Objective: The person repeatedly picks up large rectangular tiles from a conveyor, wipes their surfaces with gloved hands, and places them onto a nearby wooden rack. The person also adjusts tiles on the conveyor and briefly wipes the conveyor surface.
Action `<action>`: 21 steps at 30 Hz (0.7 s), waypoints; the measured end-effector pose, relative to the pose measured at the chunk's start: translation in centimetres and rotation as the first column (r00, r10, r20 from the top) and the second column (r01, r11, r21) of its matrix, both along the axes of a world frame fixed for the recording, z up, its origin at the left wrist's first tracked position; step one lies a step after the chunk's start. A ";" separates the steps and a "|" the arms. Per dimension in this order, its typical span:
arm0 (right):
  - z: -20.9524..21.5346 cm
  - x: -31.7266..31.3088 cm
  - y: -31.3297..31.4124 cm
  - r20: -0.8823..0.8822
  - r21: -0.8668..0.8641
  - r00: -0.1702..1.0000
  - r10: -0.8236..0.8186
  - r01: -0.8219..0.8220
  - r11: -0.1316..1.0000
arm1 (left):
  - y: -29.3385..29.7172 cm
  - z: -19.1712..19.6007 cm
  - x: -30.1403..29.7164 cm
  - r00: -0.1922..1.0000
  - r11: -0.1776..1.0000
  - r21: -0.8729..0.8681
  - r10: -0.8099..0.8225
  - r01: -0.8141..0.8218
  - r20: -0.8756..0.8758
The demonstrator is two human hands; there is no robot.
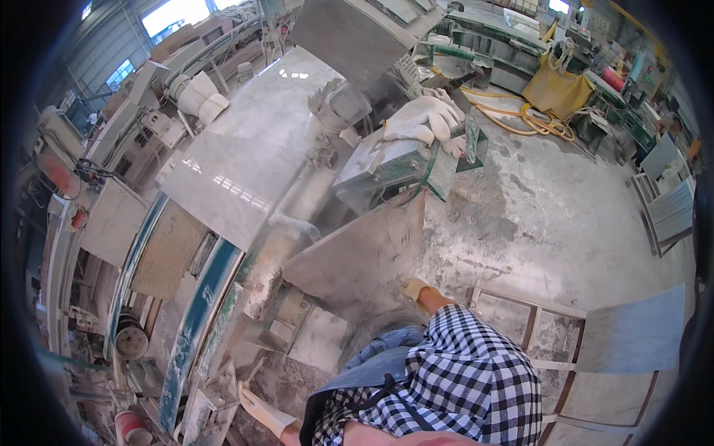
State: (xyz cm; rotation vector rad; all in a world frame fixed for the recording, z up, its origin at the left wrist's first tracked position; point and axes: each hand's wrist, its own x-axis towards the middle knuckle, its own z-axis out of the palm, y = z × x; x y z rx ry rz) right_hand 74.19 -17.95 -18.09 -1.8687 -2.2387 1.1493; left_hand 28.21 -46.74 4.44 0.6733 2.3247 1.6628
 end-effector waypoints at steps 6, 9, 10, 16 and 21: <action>3.0 -0.5 -5.3 -0.173 0.012 0.962 -0.209 0.214 0.977 | 7.7 -2.3 -10.1 0.972 0.955 0.180 -0.231 0.234 -0.039; 2.2 -3.0 -7.8 -0.140 -0.003 0.914 -0.380 0.384 0.923 | 9.2 -1.9 -14.4 0.951 0.951 0.096 -0.282 0.295 -0.126; 1.8 -4.2 -8.7 -0.102 -0.024 0.926 -0.362 0.362 0.932 | 9.3 -1.8 -15.9 0.946 0.952 0.064 -0.287 0.299 -0.155; 2.1 -12.6 -15.1 -0.025 -0.040 0.975 -0.220 0.219 0.975 | 7.8 -2.1 -25.6 0.858 0.970 -0.217 -0.206 0.114 -0.470; 6.5 -17.9 -19.2 -0.239 -0.048 0.928 -0.286 0.283 0.958 | 7.3 -4.8 -32.3 0.734 0.888 -0.458 -0.285 -0.039 -0.616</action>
